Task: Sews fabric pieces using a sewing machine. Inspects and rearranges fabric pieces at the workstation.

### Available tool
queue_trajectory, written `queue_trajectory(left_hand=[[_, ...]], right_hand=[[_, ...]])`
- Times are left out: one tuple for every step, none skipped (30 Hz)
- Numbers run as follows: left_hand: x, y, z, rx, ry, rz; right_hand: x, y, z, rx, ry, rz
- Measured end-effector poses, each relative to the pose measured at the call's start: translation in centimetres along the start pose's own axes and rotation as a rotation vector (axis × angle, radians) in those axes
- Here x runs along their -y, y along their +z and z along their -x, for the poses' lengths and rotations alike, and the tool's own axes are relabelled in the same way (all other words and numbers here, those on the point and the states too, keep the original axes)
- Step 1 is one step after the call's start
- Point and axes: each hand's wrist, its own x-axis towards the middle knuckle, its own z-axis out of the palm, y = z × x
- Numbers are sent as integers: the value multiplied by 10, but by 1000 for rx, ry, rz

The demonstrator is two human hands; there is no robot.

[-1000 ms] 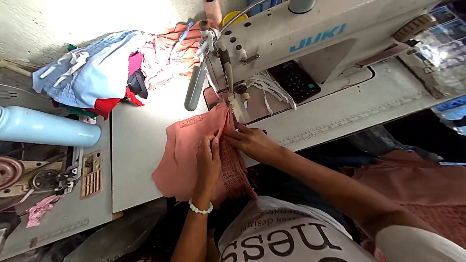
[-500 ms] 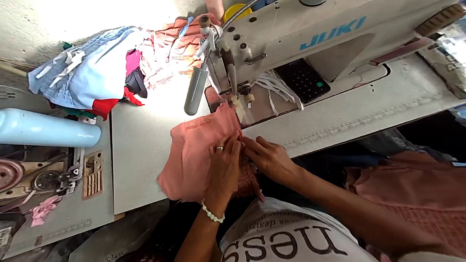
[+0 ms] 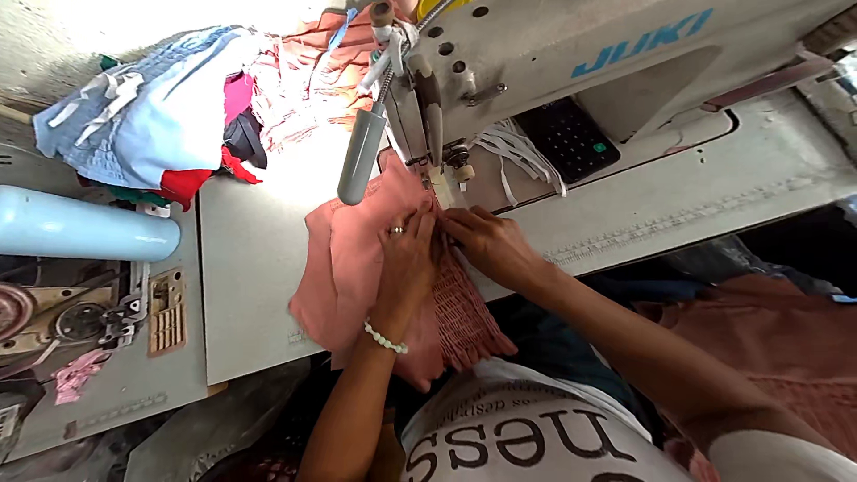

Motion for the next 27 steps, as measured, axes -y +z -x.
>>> queue_trajectory(left_hand=[[2, 0, 2, -9, 16, 4], [1, -2, 7, -20, 32, 16], [-4, -6, 17, -25, 41, 49], [-13, -12, 31, -45, 47, 93], [-25, -17, 48, -86, 56, 154], [-38, -21, 66, -121, 70, 242], [-50, -21, 84, -155, 98, 329], [-60, -18, 101, -164, 129, 399], [-68, -13, 114, -164, 157, 437], [-74, -6, 124, -163, 173, 436], [-77, 1, 130, -171, 176, 409], [-78, 7, 133, -188, 178, 375], [-78, 8, 135, -205, 180, 350], [-78, 6, 137, -225, 178, 343], [-80, 2, 138, -243, 162, 353], [-82, -2, 139, -253, 125, 364], [-85, -4, 140, -267, 73, 368], [-87, -5, 140, -277, 16, 366], [-88, -5, 140, -283, -42, 376], [-87, -5, 140, -291, -93, 402], [-86, -6, 139, -296, -134, 433], [-85, -6, 138, -297, -170, 458], [-84, -5, 137, -292, -203, 478], [-83, -3, 136, -290, -232, 498], [-82, 0, 135, -290, -256, 512], [-80, 4, 134, -286, -266, 513], [-79, 6, 133, -279, -249, 497]], right_hand=[[2, -6, 7, -11, 40, -42], [6, -14, 17, -38, 83, -83], [11, -21, 33, -73, 133, -101], [18, -27, 52, -89, 190, -111], [26, -31, 73, -75, 246, -125], [33, -33, 93, -39, 290, -142], [41, -32, 109, -1, 318, -164], [47, -29, 122, 28, 330, -194], [53, -25, 130, 42, 332, -231], [57, -23, 133, 46, 329, -285], [60, -24, 134, 49, 330, -379], [63, -27, 132, 66, 343, -524], [67, -32, 129, 101, 365, -697], [69, -37, 127, 149, 398, -863], [69, -41, 124, 197, 436, -1000], [68, -44, 122, 226, 460, -1086], [66, -44, 122, 220, 455, -1100], [64, -40, 125, 180, 426, -1039], [61, -35, 130, 131, 381, -920], [58, -31, 135, 80, 355, -774], [56, -27, 140, 36, 366, -641], [54, -23, 143, 21, 409, -554], [50, -20, 146, 46, 473, -519], [47, -17, 146, 90, 538, -527], [43, -12, 144, 138, 590, -558], [40, -5, 142, 165, 615, -596], [39, 4, 140, 168, 615, -631]])
